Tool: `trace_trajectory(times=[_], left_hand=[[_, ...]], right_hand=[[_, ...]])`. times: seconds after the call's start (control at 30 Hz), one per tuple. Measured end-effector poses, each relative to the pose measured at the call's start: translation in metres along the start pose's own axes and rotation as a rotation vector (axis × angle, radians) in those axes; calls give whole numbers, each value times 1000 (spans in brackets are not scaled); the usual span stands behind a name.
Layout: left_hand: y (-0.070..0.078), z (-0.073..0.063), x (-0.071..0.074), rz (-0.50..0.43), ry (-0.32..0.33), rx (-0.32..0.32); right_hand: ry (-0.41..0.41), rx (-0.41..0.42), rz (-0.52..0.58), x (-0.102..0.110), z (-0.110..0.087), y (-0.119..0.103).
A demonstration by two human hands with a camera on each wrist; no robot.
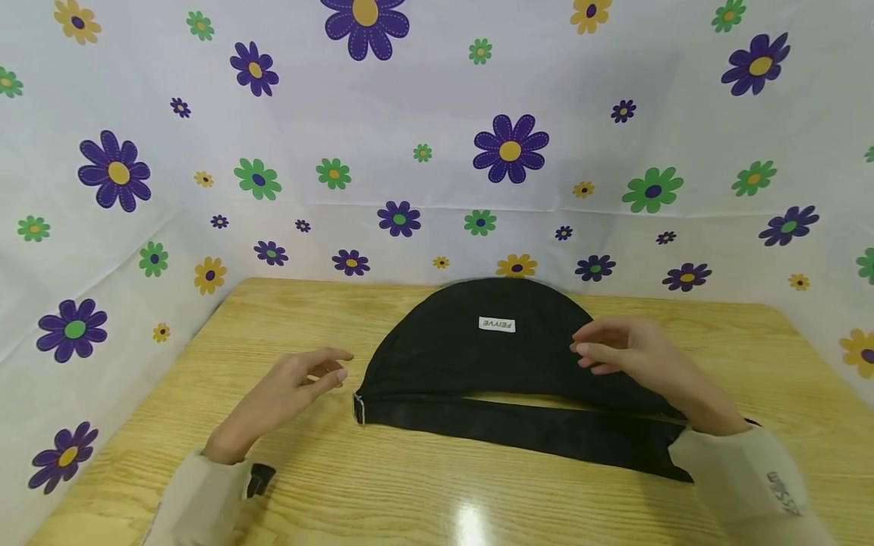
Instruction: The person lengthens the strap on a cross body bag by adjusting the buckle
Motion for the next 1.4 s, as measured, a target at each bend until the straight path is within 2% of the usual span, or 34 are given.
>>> trace_trajectory(times=[0.43,0.73,1.13,1.4], left_hand=[[-2,-5,-3,-55,-34,9],[-2,-5,-2,-95,-54,7],[-9,-8,-7,-235,-92,21],[-11,-8,-7,-253,-111,20]], right_hand=[[-108,22,48,-29,11,-16],[-178,32,82,-42,19,-22],[-260,27,109,-61,29,-29],[-331,31,94,-76,37,-30]])
Point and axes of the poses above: each hand's wrist, its own z-axis towards the middle knuckle, its own x-axis out of the back of the hand, y = z × x, the point moved 3 cm from there along z, towards the middle knuckle, and after that the axes turned 12 degrees about -x, right-handed, at the moved point
